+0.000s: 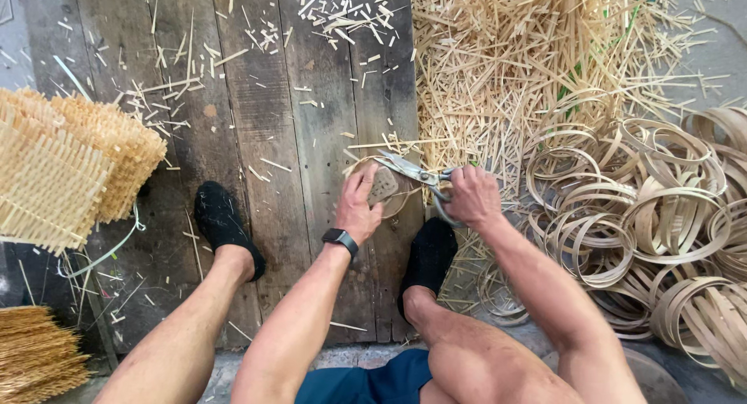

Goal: The person weaves flat bamboo mats into circular bowls by wrapping them around a bamboo ring and trimming the excess with shears. The person repeats this process multiple times, stacking finished bowls aside.

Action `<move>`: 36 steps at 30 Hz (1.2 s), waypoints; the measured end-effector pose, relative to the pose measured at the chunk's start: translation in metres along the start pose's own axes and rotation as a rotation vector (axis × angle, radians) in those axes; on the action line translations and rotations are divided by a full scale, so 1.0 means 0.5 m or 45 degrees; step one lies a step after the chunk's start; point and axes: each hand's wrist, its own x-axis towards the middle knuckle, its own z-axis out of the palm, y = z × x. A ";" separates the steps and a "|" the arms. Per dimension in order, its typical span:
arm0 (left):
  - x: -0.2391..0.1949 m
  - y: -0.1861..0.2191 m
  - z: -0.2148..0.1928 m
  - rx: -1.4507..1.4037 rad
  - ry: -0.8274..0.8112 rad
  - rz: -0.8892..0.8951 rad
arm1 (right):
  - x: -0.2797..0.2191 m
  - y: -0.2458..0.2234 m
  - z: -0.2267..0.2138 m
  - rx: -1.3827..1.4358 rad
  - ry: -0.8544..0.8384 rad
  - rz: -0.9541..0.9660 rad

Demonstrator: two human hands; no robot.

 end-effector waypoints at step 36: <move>-0.006 0.022 0.015 0.072 0.146 -0.122 | 0.027 0.037 -0.005 -0.058 -0.260 -0.066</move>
